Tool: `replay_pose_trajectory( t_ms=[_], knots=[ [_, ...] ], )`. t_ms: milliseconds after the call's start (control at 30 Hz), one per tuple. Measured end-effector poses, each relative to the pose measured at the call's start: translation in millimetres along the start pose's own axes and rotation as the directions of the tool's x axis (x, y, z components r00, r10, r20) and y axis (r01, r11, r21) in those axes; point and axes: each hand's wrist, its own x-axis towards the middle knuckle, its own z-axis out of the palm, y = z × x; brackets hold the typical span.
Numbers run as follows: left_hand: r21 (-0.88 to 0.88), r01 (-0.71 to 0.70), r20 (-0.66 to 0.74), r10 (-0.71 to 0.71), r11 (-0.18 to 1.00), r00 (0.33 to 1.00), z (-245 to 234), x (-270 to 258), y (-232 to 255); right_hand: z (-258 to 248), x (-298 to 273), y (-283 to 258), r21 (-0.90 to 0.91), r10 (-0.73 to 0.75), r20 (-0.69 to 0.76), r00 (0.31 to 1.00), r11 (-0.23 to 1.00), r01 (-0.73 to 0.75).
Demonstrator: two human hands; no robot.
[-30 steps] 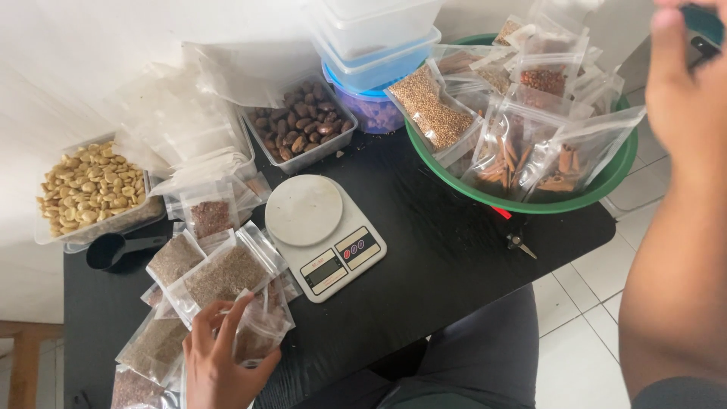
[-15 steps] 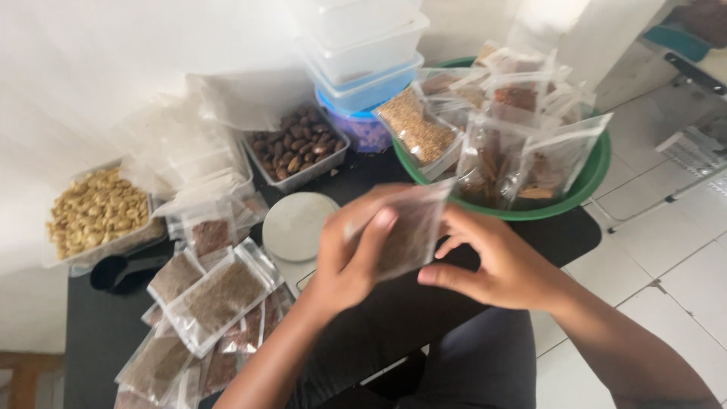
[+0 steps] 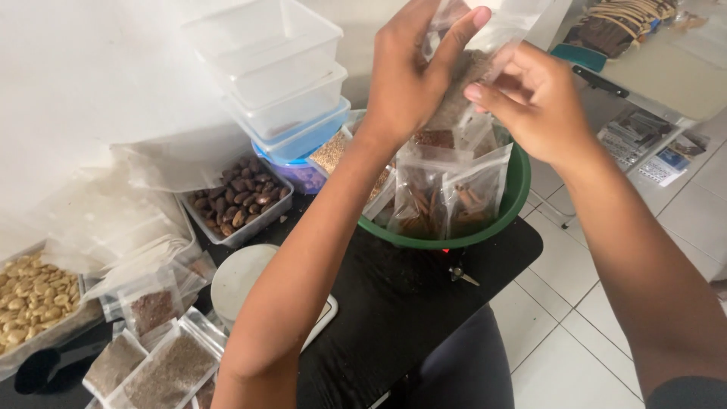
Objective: The person organizes various small clear plastic bags containing spices and ingredients, such as cinnamon sticks and seeds, by sorting them from a table into a green plastic basin and later moving them to a cardboard box on the floor.
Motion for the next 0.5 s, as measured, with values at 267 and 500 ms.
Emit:
replay_pose_trajectory(
  t_ms=[267,500],
  knots=[
    [-0.067,0.271,0.198,-0.254,0.96,0.947,-14,-4,-47,7,20,14,0.038,0.111,0.08,0.991,0.993,-0.114],
    [-0.115,0.464,-0.024,-0.469,0.878,0.883,-68,-36,-51,10,-19,5,-0.301,-0.18,0.032,0.983,0.936,0.181]
  ],
)
